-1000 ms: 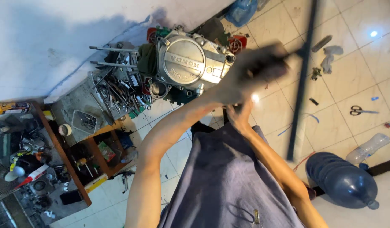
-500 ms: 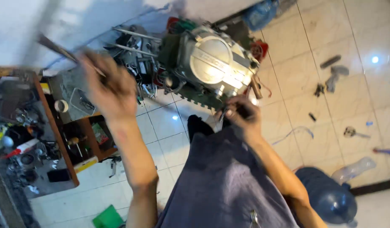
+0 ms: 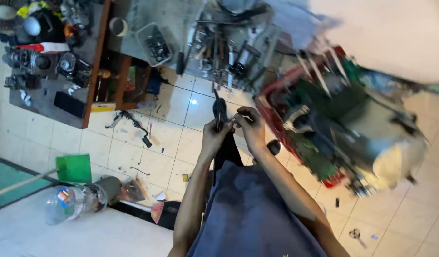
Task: The person uses a T-handle wrench to tighten bolts on a Honda engine block. They then use a rubber mallet to tap the engine casing and a metal hammer to strike a specific part of the engine. Finally, they use a wrench to tighten another bolt on the engine.
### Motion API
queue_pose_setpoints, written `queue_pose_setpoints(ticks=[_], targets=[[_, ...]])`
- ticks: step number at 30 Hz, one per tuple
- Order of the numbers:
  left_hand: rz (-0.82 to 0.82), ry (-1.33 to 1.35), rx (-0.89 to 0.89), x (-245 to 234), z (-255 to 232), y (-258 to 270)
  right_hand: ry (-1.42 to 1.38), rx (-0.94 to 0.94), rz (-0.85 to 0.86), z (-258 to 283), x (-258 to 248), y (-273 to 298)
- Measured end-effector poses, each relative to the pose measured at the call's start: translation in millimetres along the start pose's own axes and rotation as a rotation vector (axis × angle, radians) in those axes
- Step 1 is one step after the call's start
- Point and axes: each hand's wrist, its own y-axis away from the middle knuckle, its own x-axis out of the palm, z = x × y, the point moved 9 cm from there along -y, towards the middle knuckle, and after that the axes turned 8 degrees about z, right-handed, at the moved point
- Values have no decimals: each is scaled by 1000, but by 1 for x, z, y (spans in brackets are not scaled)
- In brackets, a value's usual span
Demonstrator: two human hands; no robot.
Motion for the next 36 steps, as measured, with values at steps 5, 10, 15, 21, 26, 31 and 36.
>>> queue_pose_setpoints(ticks=[5,10,15,21,26,31,36], targets=[[-259,-52,-106,-140,75,-19,-245,186,-138,-159,13,-123],[-338,-175,-272,-252,91,-11,-127,248,-349,-278,-54,-213],[-367,-353,-411,-318,119,-5,-41,339,-235,-326,-38,-171],[-157,-319,-256,-287,91,-93,-56,372,-138,-279,1,-181],[271,-369,-193,-161,-12,-157,-60,342,-157,-247,1,-77],[573,-569,-7,-41,-90,-181,-71,340,-257,-165,-27,0],[671,-108,72,30,-120,-184,-102,72,-361,-85,-57,48]])
